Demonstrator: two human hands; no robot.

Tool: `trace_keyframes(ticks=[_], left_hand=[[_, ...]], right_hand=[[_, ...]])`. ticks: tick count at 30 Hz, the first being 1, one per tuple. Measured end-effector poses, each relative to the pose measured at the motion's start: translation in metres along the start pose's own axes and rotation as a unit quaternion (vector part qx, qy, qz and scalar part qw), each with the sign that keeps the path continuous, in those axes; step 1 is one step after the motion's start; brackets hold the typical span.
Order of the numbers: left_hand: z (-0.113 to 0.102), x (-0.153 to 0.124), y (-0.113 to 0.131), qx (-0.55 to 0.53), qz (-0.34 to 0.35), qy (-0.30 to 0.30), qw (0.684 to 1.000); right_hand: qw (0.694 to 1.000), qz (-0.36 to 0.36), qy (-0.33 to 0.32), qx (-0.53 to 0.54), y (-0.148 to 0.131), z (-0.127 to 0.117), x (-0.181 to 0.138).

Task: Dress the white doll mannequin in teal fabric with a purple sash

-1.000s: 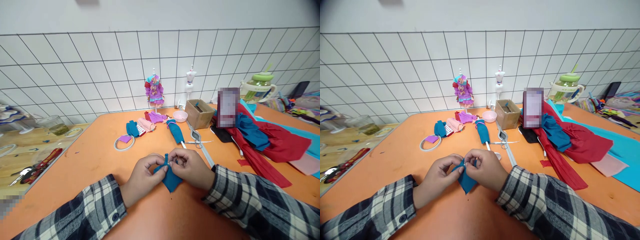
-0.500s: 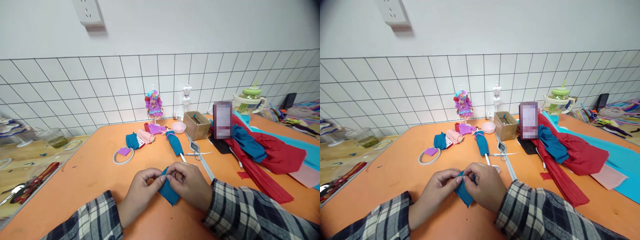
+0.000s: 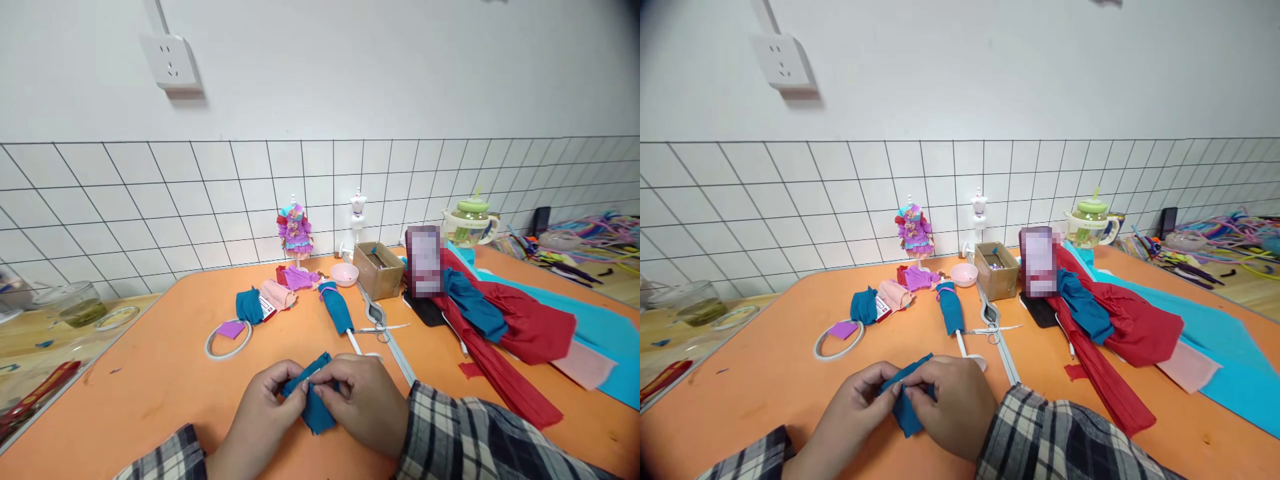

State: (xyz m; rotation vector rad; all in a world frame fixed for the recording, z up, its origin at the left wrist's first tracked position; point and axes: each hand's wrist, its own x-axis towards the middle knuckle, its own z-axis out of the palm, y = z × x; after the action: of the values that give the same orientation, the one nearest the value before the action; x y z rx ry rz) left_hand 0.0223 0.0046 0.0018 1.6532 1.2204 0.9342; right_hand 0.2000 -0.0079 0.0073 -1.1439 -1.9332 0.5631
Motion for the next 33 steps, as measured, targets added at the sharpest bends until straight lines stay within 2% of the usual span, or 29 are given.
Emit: trace_keyframes(ticks=[6, 11, 15, 22, 28, 33], left_hand=[[0.0016, -0.001, 0.0028, -0.002, -0.002, 0.006, 1.0], [0.0035, -0.0025, 0.0008, 0.0, 0.001, 0.002, 1.0], [0.003, -0.001, -0.0007, 0.011, 0.004, -0.008, 1.0], [0.003, -0.0023, 0.0001, 0.008, -0.008, -0.002, 1.0], [0.0034, -0.0036, 0.0004, 0.011, -0.007, 0.011, 1.0], [0.0039, -0.0022, 0.0001, 0.037, 0.009, 0.024, 0.999]], right_hand=[[0.999, 0.028, 0.001, 0.033, 0.0007, -0.0011, 0.0018], [0.999, -0.015, 0.034, 0.031, 0.0028, -0.0027, 0.0015], [0.999, -0.026, 0.018, 0.011, 0.0051, -0.0014, 0.002], [1.0, 0.009, -0.003, 0.011, 0.0058, -0.0011, 0.0031], [0.999, -0.018, 0.046, -0.003, 0.0036, -0.0011, 0.0001], [1.0, 0.002, 0.02, -0.011, 0.0024, 0.0002, -0.0011]])
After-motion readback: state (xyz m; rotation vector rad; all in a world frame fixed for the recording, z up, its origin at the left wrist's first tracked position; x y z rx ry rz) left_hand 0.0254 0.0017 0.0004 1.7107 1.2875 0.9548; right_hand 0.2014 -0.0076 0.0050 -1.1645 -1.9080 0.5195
